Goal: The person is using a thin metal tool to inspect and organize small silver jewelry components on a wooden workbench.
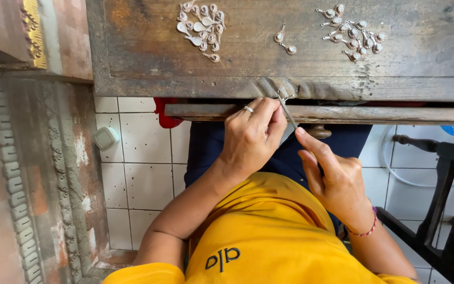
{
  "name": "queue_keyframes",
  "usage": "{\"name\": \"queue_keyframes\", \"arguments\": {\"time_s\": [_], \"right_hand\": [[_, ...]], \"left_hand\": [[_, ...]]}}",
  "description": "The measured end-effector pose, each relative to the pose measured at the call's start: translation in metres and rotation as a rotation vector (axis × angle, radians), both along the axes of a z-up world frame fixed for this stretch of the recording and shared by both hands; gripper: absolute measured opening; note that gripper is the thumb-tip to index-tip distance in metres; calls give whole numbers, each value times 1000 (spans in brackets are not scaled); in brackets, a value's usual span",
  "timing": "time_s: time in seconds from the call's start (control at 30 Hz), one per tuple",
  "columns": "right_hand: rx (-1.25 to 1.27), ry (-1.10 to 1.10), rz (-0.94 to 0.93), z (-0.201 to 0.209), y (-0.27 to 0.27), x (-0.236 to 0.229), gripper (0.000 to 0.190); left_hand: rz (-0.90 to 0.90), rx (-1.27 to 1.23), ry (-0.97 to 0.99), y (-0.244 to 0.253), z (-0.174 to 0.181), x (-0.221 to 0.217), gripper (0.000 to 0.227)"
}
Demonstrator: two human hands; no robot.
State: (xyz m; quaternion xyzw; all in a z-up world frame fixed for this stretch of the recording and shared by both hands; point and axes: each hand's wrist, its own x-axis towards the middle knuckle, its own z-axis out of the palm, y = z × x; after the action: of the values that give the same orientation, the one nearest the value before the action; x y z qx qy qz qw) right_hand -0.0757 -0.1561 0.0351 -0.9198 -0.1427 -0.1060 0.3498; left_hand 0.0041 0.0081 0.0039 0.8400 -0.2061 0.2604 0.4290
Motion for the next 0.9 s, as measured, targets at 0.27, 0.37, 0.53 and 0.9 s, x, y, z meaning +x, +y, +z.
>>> {"name": "queue_keyframes", "arguments": {"time_s": [0.27, 0.37, 0.53, 0.9], "right_hand": [[70, 41, -11, 4, 5, 4, 41], [94, 90, -19, 9, 3, -4, 43], [75, 41, -32, -4, 7, 13, 41], [-26, 37, -78, -4, 1, 4, 39]], "left_hand": [[-9, -27, -43, -1, 2, 4, 18], [-5, -34, -41, -1, 0, 3, 18], [-22, -7, -42, -2, 10, 3, 18], [-14, 36, 9, -2, 18, 3, 21]]}}
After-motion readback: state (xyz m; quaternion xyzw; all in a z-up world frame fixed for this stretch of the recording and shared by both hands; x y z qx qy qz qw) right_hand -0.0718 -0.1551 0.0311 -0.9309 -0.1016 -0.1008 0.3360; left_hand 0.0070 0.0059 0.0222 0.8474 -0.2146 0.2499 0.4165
